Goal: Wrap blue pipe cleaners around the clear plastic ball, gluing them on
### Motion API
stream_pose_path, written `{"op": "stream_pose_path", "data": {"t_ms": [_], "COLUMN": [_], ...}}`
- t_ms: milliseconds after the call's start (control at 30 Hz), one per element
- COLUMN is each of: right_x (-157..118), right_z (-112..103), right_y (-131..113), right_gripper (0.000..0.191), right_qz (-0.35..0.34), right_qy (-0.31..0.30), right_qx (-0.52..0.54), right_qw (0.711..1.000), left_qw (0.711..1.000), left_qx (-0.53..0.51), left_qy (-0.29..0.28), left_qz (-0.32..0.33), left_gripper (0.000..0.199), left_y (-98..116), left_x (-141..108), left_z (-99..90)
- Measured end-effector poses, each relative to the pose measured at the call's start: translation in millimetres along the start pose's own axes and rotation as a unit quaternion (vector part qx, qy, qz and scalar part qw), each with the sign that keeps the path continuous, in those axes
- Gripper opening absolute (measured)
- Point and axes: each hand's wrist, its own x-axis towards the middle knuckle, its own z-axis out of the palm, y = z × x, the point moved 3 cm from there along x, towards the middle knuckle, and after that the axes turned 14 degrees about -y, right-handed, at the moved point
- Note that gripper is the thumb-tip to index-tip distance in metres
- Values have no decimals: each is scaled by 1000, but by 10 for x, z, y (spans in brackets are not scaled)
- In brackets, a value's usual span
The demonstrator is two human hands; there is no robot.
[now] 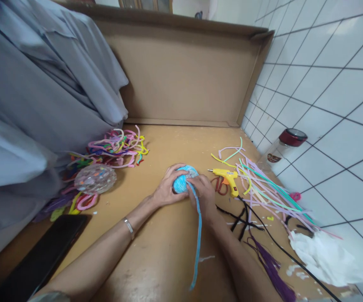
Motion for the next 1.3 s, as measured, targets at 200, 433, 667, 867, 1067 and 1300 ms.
{"op": "stream_pose_path", "data": {"t_ms": [200, 433, 667, 867, 1067, 1300], "right_x": [24, 38, 39, 50, 46, 45], "right_z": [-46, -82, -111, -146, -154, -138], "right_y": [-55, -73, -15, -49, -53, -38], "right_gripper": [17, 14, 17, 20, 22, 21], "right_qz": [38, 49, 54, 64, 81, 70], "right_qy": [-22, -12, 14, 22, 16, 15], "right_qx": [-5, -9, -19, 1, -7, -7], "right_qw": [999, 999, 998, 998, 997, 997], "left_qw": [1000, 998, 999, 998, 998, 997], "left_qx": [20, 5, -39, -64, -64, -74], "left_qy": [5, 50, 36, 22, 15, 16], "left_qz": [-23, -24, 7, 0, -9, -9], "left_gripper": [75, 70, 68, 68, 70, 69], "left_y": [-21, -39, -15, -17, -12, -13], "left_x": [-8, -2, 12, 15, 20, 27], "left_z": [75, 108, 65, 60, 58, 53]}}
